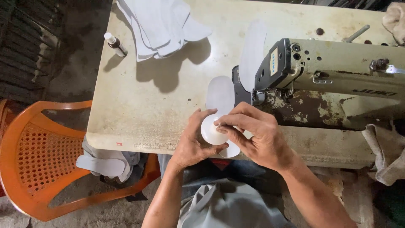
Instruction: A person is using an industrial sewing machine to stitch shoe insole components and applying adhesive to them.
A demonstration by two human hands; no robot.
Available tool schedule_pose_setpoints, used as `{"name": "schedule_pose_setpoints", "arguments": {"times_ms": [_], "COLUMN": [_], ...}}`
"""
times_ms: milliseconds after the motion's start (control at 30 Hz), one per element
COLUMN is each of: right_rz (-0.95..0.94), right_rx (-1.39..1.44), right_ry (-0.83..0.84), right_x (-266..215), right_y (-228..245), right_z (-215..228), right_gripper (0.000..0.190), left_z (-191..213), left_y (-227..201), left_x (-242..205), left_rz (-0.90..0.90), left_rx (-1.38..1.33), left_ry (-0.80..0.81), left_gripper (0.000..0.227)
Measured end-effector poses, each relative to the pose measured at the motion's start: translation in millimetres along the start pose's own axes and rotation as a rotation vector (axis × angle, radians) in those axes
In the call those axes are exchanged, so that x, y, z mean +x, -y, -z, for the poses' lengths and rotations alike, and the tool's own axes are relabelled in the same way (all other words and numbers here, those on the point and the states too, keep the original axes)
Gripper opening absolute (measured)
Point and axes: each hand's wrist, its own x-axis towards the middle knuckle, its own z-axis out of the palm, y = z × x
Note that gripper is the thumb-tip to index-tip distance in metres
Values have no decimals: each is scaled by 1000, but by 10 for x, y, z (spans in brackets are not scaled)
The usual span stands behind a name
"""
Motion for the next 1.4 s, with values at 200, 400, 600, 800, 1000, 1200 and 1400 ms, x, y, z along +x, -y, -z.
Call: {"name": "schedule_pose_setpoints", "arguments": {"times_ms": [200,400,600,800,1000,1200,1400], "right_rz": [55,51,87,32,-306,-789,-658], "right_rx": [8,2,-48,-128,-984,-1407,-1111], "right_ry": [-29,-106,-102,-240,-594,-578,-876], "right_x": [21,-51,-73,-537,-1871,-3107,-3290], "right_y": [-64,-24,-21,-39,-462,-987,-1044], "right_z": [-48,-104,-73,166,1172,1989,2169], "right_gripper": [13,13,15,33,28,35,12], "left_z": [-4,-18,-28,-92,-188,-323,-354], "left_y": [-21,-16,9,-83,-150,-222,-563], "left_x": [7,6,-12,-57,-42,-41,28], "left_rz": [3,-6,18,188,298,269,302], "left_rx": [13,16,-21,0,17,-48,-23], "left_ry": [-3,-11,-26,-15,-9,-161,-231], "left_gripper": [87,86,91,100,101,86,86]}}
